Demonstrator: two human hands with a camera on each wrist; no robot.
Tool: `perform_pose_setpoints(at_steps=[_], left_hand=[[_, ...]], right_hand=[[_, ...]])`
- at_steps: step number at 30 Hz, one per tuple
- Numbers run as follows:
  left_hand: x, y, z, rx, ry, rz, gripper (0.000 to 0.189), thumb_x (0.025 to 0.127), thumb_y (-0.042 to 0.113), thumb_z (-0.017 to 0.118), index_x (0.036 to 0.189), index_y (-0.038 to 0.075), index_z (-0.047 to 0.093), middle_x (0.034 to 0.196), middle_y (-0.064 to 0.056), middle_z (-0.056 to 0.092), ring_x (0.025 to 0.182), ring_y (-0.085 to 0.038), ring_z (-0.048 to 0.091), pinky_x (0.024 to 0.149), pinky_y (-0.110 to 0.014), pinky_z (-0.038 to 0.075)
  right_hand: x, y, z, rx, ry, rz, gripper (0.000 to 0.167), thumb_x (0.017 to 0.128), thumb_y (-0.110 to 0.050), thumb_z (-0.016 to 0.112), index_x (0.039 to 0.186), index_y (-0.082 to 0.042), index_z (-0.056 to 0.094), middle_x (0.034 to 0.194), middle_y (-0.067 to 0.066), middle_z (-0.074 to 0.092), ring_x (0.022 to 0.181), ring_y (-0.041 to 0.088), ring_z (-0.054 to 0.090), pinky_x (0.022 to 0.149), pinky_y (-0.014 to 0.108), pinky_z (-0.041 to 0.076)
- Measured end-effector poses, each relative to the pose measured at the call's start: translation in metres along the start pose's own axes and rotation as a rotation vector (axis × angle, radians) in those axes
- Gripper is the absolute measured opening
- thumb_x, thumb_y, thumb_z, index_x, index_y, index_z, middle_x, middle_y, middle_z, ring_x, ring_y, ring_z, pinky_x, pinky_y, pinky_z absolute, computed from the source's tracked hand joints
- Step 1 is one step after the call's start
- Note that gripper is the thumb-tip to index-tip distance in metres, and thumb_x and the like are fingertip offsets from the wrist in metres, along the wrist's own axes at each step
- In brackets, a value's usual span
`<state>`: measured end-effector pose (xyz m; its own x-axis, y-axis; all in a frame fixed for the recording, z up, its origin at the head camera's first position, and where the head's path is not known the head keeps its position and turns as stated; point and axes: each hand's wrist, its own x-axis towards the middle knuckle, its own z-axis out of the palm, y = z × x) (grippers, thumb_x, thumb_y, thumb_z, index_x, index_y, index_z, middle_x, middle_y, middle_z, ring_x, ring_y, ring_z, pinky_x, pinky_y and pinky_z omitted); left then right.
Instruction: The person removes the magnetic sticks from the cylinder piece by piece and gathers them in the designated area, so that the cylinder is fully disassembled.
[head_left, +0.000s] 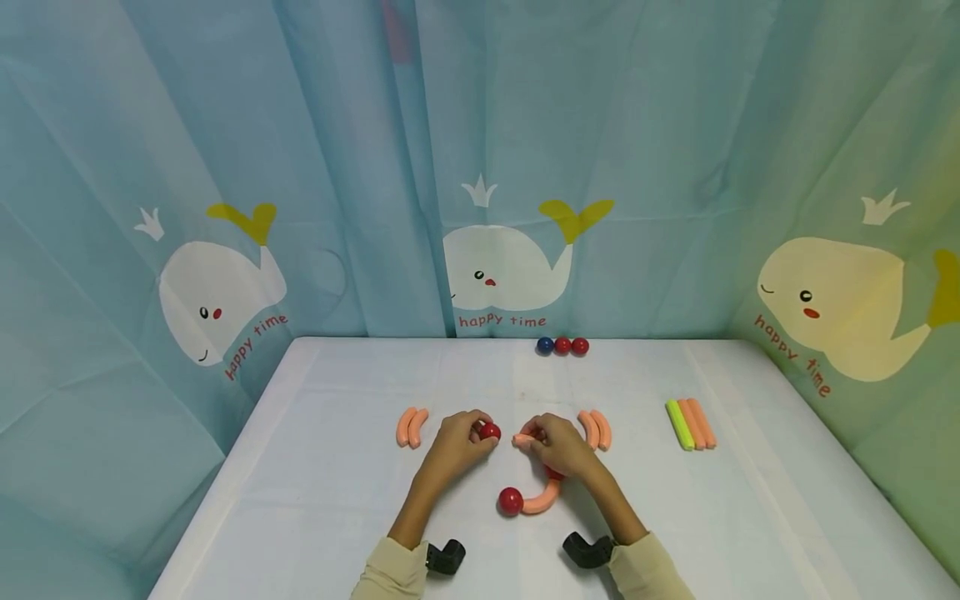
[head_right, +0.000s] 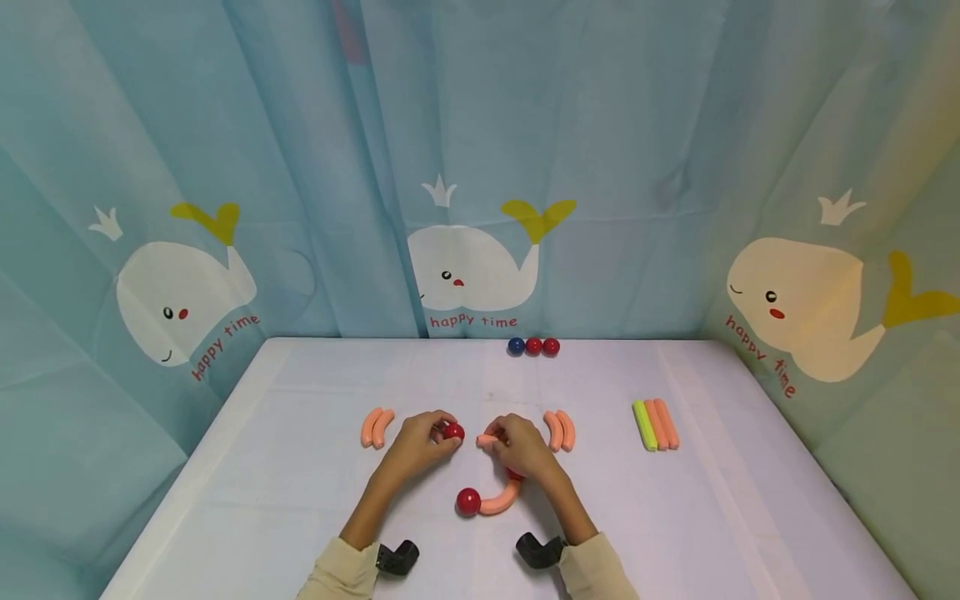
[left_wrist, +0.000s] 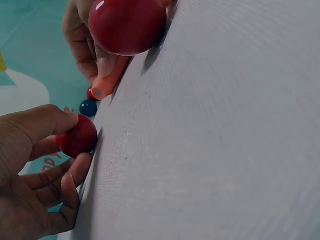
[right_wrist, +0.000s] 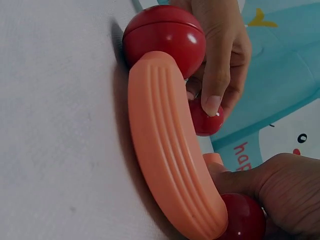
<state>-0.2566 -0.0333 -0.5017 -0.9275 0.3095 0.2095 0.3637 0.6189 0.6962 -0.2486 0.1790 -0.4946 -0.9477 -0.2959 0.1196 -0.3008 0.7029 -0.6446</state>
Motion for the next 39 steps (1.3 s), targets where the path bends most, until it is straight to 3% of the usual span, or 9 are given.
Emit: perform_pose_setpoints(at_steps=[7,19,27,32,39], left_hand=[[-0.001,0.001,-0.002,-0.021,-0.016,-0.014,0.025,0.085,0.015,0.074,0.107,0.006,0.068,0.079,-0.004,0.06,0.067,-0.005,0.05,0.06,-0.02,0.043],[0.0,0.003,0.0,-0.01,0.006,-0.023,0.026,0.085,0.017,0.074,0.108,0.006,0.068,0.079,-0.004,0.061,0.066,-0.004,0.05,0.061,-0.02,0.044],[0.004,0.008,0.005,0.009,0.032,-0.065,0.026,0.086,0.016,0.074,0.107,0.004,0.068,0.081,-0.005,0.061,0.067,-0.007,0.05,0.059,-0.02,0.044],[0.021,0.01,0.01,0.049,0.035,-0.068,0.024,0.085,0.015,0.074,0.105,0.004,0.069,0.081,-0.007,0.064,0.066,-0.008,0.051,0.059,-0.021,0.044],[0.062,0.002,0.011,0.065,0.03,-0.084,0.024,0.086,0.016,0.074,0.105,0.004,0.068,0.084,-0.008,0.068,0.07,-0.011,0.056,0.063,-0.025,0.048]], right_hand=[[0.0,0.001,0.0,0.027,-0.015,0.004,0.01,0.089,-0.015,0.071,0.094,-0.006,0.069,0.082,0.0,0.061,0.077,0.011,0.049,0.067,0.024,0.042],[-0.002,0.001,-0.002,0.065,-0.027,0.016,0.012,0.09,-0.014,0.069,0.098,-0.005,0.068,0.086,0.001,0.062,0.08,0.012,0.05,0.07,0.024,0.043],[-0.004,0.005,-0.001,0.045,-0.022,-0.002,0.014,0.09,-0.018,0.07,0.097,-0.006,0.068,0.085,0.0,0.061,0.079,0.011,0.05,0.07,0.024,0.043],[-0.008,0.008,-0.003,0.059,-0.03,-0.013,0.014,0.09,-0.018,0.07,0.097,-0.006,0.068,0.084,0.0,0.061,0.077,0.01,0.049,0.068,0.023,0.043],[-0.002,0.007,-0.002,0.098,-0.044,-0.023,0.014,0.091,-0.019,0.07,0.098,-0.007,0.068,0.086,0.0,0.062,0.078,0.01,0.049,0.069,0.021,0.042]])
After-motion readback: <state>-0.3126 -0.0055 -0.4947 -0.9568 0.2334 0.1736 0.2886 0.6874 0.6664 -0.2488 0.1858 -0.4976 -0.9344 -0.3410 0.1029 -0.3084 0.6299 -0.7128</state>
